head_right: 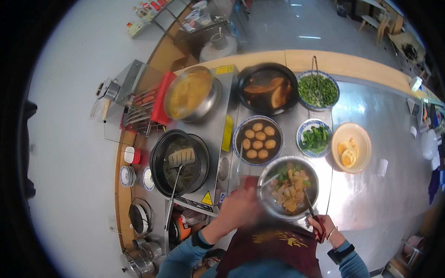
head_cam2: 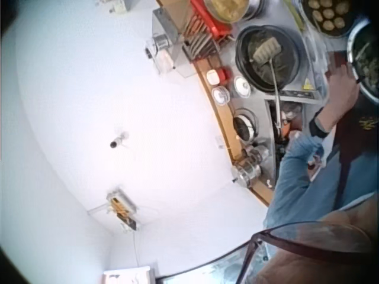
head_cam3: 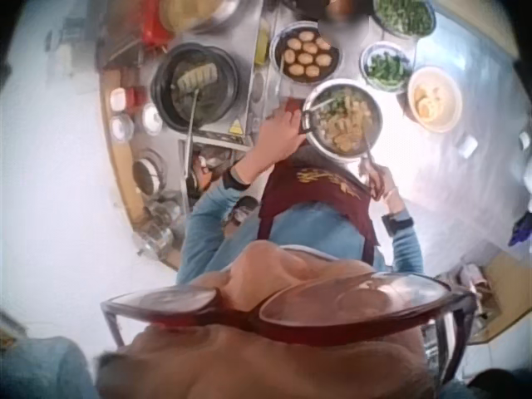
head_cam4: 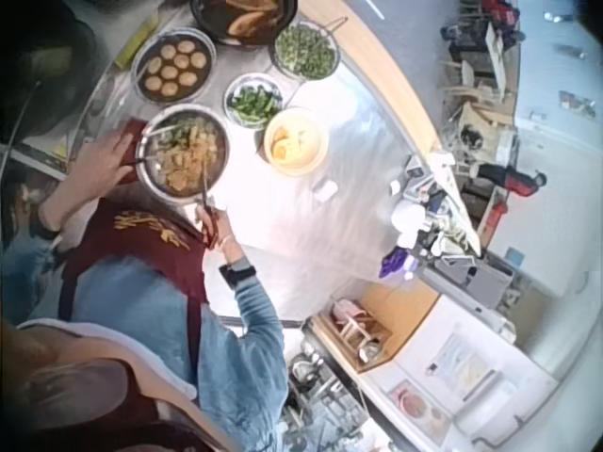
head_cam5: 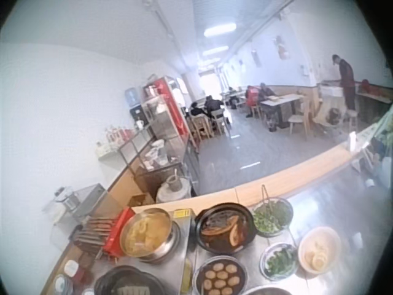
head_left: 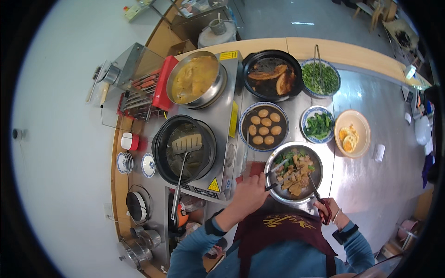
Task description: The person assembles a ramen bowl by adding cooked greens, sliced tofu, braised pork, and a halved boiled egg from various containers into a metal bowl. They then transfer the contents into a ceramic serving bowl and add broth from a pot.
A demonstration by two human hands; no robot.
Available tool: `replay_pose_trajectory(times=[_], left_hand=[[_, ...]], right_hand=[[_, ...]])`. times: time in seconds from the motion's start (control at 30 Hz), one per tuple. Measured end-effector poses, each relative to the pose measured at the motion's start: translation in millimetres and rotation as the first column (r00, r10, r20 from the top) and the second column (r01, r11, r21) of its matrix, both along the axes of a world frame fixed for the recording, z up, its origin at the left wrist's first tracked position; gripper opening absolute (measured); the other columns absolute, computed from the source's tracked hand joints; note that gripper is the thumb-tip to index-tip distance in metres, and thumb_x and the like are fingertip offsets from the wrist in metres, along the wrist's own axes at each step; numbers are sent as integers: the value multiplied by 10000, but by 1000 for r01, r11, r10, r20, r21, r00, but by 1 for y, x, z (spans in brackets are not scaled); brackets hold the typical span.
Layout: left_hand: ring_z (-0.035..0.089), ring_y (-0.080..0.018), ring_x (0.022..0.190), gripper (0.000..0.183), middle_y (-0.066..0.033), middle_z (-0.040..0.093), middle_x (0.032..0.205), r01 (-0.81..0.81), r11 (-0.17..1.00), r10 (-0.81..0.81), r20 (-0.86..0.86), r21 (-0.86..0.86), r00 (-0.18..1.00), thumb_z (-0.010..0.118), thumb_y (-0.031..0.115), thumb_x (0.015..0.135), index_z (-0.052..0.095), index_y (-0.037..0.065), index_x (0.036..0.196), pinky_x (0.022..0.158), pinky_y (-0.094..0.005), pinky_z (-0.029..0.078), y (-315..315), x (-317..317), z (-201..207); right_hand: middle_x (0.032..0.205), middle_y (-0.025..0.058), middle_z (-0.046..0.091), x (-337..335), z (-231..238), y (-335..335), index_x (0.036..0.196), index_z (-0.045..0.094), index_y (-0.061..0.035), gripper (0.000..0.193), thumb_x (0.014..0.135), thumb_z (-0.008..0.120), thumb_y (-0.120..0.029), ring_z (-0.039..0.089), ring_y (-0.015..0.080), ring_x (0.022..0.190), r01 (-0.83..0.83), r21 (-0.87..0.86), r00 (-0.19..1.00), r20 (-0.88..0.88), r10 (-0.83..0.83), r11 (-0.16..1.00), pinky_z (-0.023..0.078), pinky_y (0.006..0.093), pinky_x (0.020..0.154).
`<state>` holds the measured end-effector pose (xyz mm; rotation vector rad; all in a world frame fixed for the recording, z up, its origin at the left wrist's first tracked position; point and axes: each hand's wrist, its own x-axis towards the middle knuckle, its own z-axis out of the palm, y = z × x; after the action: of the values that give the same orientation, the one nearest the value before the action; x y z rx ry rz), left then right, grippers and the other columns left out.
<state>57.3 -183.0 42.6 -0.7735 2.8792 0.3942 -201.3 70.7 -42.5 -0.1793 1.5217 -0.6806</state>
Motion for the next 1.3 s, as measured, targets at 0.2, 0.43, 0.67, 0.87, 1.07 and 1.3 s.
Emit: replay_pose_trajectory(times=[0.2,0.43,0.67,0.87,1.07,1.3], left_hand=[[696,-284,859,536,-153,682,1007,-1,998,-1,40,57,999,718,329,862,592,-39,1231,689,-390,575,2,-6,-42],[711,-321,918,539,-141,702,1020,-240,959,254,-83,149,964,689,389,911,584,13,1283,691,-451,567,-42,70,91],[702,-383,865,477,-197,706,970,-567,790,522,-229,-234,822,730,330,886,629,-7,1209,713,-473,559,-203,121,169],[698,-410,879,429,-218,720,925,-486,857,480,-79,-171,874,726,374,876,678,15,1104,747,-498,549,-317,77,120],[702,-408,865,356,-205,724,860,-417,889,420,-26,-188,907,714,368,882,721,47,1038,767,-505,548,-353,52,91],[705,-393,932,365,-213,736,930,-560,816,567,5,-142,824,686,363,901,726,44,1074,825,-499,542,-378,80,88]], right_hand=[[549,45,578,-4,17,12,1116,641,57,655,951,658,-577,596,161,433,61,-33,995,87,-57,998,530,316,428],[575,55,569,10,45,2,1164,607,69,654,969,645,-554,593,179,468,130,-70,991,50,-126,989,560,349,456],[601,75,586,33,70,-35,1160,577,75,600,1010,605,-505,622,218,472,161,-56,987,28,-160,985,529,348,445],[611,83,589,50,82,-54,1195,582,74,696,992,573,-591,633,233,491,179,-43,980,-85,-183,983,535,347,473],[607,97,598,65,83,-50,1210,563,88,728,984,572,-604,634,252,480,267,12,956,-130,-263,964,537,368,451],[601,83,593,71,81,-63,1193,551,82,643,1002,597,-531,616,215,469,319,-20,941,-115,-320,947,558,352,482]])
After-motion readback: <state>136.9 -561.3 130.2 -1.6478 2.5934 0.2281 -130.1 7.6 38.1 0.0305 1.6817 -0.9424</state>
